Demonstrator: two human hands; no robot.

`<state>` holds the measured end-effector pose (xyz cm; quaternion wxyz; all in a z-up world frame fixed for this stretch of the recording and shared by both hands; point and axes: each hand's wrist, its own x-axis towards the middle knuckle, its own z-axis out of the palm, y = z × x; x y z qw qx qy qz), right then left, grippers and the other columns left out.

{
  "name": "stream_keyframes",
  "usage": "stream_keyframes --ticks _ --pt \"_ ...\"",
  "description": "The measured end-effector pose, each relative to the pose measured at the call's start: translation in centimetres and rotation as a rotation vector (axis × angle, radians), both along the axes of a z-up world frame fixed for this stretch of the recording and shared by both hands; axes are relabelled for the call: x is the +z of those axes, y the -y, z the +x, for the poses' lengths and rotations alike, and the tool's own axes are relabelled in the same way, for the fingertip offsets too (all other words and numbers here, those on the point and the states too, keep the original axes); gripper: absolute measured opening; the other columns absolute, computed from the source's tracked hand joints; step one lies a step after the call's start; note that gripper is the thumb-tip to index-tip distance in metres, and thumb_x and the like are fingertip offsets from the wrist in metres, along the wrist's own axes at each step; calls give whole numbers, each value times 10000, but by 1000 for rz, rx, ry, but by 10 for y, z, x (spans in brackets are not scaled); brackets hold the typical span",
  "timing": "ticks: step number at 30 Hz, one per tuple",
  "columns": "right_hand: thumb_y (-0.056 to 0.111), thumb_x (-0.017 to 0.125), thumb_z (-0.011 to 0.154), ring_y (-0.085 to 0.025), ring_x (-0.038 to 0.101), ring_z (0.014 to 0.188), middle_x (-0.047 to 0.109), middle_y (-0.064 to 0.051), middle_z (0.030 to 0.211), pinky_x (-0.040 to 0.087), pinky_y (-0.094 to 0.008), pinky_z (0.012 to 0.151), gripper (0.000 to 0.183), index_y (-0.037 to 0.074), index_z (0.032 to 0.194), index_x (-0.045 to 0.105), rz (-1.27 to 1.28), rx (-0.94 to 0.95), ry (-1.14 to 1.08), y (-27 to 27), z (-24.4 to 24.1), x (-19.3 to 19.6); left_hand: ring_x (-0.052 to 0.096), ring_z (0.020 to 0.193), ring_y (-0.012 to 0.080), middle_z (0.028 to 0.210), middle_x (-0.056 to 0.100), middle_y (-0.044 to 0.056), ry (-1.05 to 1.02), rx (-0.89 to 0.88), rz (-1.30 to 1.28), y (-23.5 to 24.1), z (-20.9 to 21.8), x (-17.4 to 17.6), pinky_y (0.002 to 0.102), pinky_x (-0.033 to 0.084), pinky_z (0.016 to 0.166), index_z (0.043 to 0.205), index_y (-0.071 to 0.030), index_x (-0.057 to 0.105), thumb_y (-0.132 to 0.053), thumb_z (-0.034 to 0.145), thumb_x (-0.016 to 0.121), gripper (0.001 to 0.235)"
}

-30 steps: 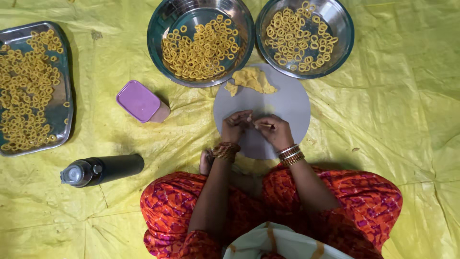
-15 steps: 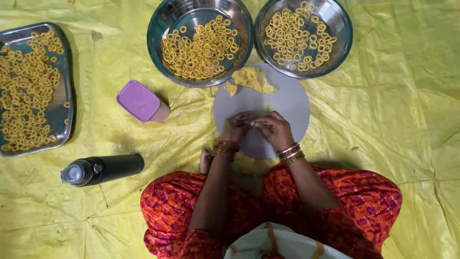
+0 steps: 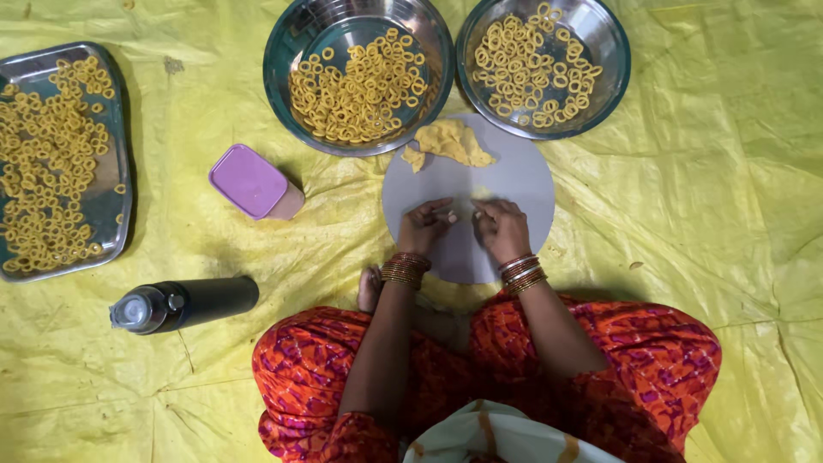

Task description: The person sits on the floor and rolls small pieces of yellow dough into thin ropes on a round board, then joins the ends to form rings. The finished rings are placed into metal bowls and a tray nearby.

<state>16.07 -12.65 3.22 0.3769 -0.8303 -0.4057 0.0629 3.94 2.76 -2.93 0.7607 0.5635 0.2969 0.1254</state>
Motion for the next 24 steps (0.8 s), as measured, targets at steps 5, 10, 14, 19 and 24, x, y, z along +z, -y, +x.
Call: stream_keyframes --ticks 5,10,14,19,24 --pt "18 623 911 -284 666 804 731 -126 993 545 -394 744 310 153 1140 783 -19 -134 -115 2 1 1 728 860 96 982 801 81 18 -16 -55 -3 0 0 230 586 753 1328 -10 673 -1 901 710 428" --pt "-70 545 889 -182 696 811 752 -102 1063 559 -309 696 427 141 1191 760 85 -52 -164 7 6 -11 721 834 123 961 788 101 62 -56 -90 -4 -3 10 256 592 758 1416 -33 611 44 867 716 565" --pt "80 549 1030 -115 619 750 727 -56 968 516 -264 659 316 124 1287 727 123 61 -610 7 11 -26 712 861 120 956 757 82 109 -99 -143 -4 -4 23 266 603 795 1527 -124 485 2 912 712 668" --pt "236 582 1055 -60 674 825 761 10 968 555 -241 745 258 52 1168 724 115 188 -958 8 17 -45 716 820 134 911 753 75 79 -116 -208 -5 -6 37 279 615 778 1547 -135 479 -76 969 655 606" --pt "226 599 1047 -94 659 769 758 -39 924 549 -260 724 256 21 1116 735 22 119 -1018 12 30 -58 739 765 138 884 756 54 -29 -49 -178 -5 -4 33 290 617 679 1439 -85 542 -48 882 693 578"
